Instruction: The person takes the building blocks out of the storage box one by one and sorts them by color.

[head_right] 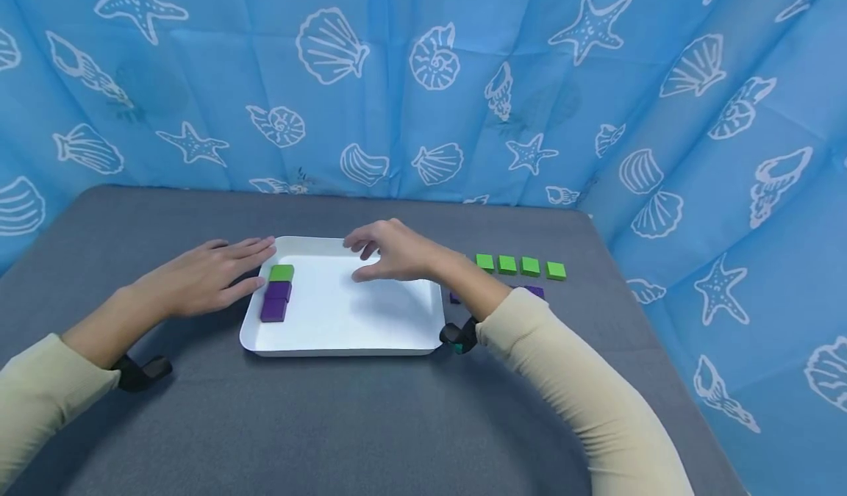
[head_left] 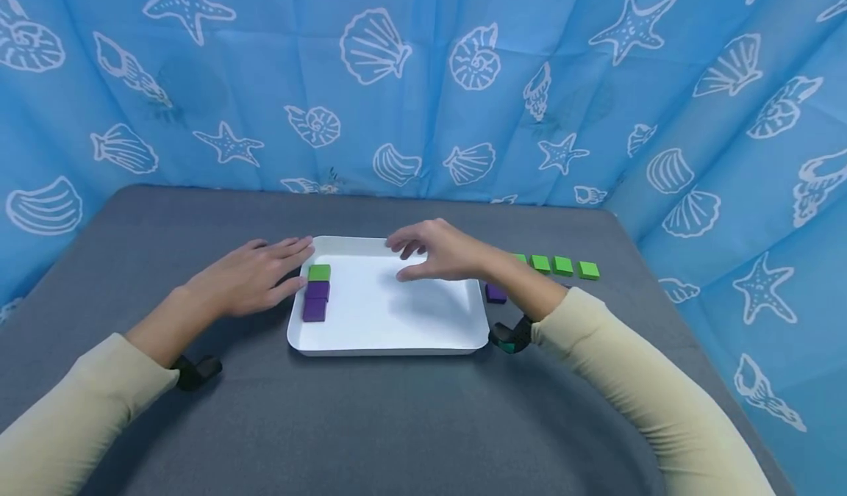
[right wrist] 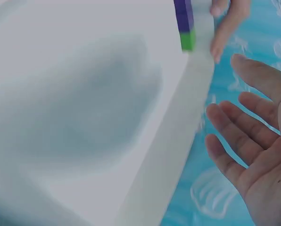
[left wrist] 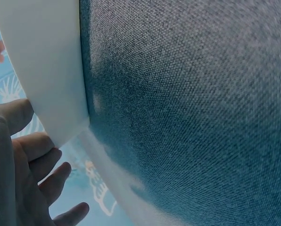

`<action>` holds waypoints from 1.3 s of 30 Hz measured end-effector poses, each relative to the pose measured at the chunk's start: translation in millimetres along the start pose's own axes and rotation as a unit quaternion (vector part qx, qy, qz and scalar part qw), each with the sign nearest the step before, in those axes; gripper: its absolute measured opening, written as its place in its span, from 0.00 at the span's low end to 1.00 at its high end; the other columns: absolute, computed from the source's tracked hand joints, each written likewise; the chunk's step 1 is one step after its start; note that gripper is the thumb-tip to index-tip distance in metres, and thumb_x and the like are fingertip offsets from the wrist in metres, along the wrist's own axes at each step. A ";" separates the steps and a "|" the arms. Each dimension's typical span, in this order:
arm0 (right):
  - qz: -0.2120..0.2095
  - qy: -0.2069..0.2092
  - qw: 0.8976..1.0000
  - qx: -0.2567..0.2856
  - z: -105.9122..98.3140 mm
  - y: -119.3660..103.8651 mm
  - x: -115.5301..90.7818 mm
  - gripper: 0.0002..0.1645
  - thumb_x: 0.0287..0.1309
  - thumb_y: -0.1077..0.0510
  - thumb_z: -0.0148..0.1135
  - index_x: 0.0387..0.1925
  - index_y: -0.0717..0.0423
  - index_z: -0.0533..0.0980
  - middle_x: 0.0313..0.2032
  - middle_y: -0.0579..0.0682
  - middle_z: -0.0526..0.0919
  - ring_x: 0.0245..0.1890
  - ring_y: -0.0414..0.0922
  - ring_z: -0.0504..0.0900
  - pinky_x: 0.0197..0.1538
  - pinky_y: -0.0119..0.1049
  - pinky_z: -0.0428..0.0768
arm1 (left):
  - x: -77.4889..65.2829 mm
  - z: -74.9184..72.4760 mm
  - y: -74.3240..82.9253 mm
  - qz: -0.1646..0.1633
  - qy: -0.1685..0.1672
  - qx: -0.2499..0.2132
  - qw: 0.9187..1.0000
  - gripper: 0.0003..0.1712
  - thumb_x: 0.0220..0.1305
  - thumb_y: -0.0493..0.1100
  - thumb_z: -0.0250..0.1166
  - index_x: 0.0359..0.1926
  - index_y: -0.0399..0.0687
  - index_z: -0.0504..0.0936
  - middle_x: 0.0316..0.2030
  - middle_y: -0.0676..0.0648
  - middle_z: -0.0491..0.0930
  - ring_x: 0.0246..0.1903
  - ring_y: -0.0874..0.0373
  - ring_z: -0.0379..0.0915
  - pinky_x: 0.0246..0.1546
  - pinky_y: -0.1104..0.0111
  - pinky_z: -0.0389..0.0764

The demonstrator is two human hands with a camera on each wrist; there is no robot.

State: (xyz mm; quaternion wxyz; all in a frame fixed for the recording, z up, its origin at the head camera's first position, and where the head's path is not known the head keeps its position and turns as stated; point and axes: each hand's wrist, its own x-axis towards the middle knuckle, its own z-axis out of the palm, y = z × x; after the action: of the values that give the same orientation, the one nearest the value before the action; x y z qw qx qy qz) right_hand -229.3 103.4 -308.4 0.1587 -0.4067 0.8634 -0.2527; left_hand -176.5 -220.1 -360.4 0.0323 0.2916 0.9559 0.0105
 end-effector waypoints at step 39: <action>-0.025 -0.146 0.987 -0.064 68.6 -43.2 63.9 0.27 0.62 0.53 0.70 0.61 0.52 0.79 0.53 0.44 0.84 0.51 0.37 0.80 0.52 0.25 0.75 | -1.4 -0.4 -1.0 0.004 0.008 -0.021 1.000 0.35 0.76 0.55 0.50 0.75 0.39 0.60 0.74 0.38 0.58 0.71 0.38 0.56 0.63 0.33 0.59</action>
State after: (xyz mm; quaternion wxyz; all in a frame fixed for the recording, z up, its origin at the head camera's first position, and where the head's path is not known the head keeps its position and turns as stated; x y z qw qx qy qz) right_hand -209.1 8.9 -344.8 0.2501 -0.4702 0.8349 -0.1391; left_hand -175.9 -221.7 -360.0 0.0304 0.2945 0.9546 0.0336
